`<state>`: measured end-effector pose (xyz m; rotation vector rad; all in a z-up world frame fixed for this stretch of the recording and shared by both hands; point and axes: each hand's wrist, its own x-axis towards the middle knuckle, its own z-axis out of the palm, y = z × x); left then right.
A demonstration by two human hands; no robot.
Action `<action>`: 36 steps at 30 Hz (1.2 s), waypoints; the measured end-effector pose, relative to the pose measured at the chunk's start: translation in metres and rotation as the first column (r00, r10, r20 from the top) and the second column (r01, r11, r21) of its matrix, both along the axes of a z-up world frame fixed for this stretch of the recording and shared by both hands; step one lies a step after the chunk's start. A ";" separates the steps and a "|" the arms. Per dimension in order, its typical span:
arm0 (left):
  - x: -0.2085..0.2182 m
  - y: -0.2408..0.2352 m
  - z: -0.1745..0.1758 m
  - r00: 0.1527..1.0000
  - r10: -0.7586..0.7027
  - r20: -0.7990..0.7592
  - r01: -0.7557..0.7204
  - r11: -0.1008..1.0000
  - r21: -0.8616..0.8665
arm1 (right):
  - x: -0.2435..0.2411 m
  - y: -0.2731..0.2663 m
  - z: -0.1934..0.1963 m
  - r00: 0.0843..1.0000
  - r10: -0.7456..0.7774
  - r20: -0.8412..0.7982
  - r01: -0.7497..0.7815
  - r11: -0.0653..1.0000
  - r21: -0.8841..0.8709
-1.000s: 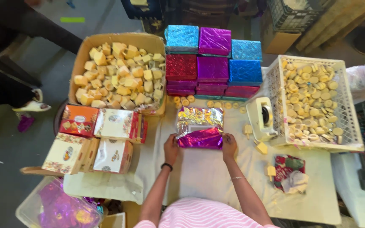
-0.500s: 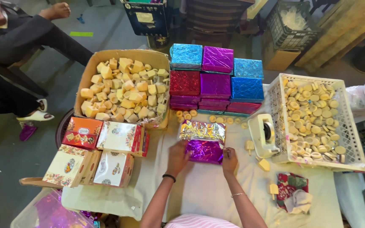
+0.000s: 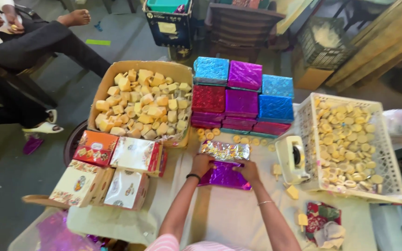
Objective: The person wraps small rectangular boxes in shiny purple foil paper. They fold the paper around the boxes, tuck the edges, and place the finished wrapped items onto a stack of other wrapped boxes on the table.
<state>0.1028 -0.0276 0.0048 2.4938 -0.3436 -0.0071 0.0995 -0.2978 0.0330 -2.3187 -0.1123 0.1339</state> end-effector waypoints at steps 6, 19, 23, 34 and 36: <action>0.002 -0.006 0.018 0.996 0.075 -0.057 -0.077 0.997 -0.030 | 0.002 0.008 0.009 0.997 -0.074 0.003 0.074 0.997 -0.028; 0.023 -0.028 0.025 0.968 0.179 -0.175 -0.160 0.980 0.116 | 0.048 0.008 0.015 0.995 0.087 -0.040 -0.093 0.976 -0.198; 0.016 -0.050 0.021 0.967 0.244 -0.075 -0.199 0.907 0.372 | 0.075 0.029 0.003 0.951 0.258 0.168 -0.199 0.933 -0.301; 0.001 -0.090 0.095 0.885 0.241 0.399 -0.406 0.819 0.406 | 0.101 0.062 0.022 0.970 0.182 -0.162 -0.240 0.835 -0.495; -0.001 -0.088 0.101 0.937 0.232 0.263 -0.340 0.781 0.523 | 0.085 0.070 0.060 0.943 0.317 -0.099 -0.316 0.764 -0.562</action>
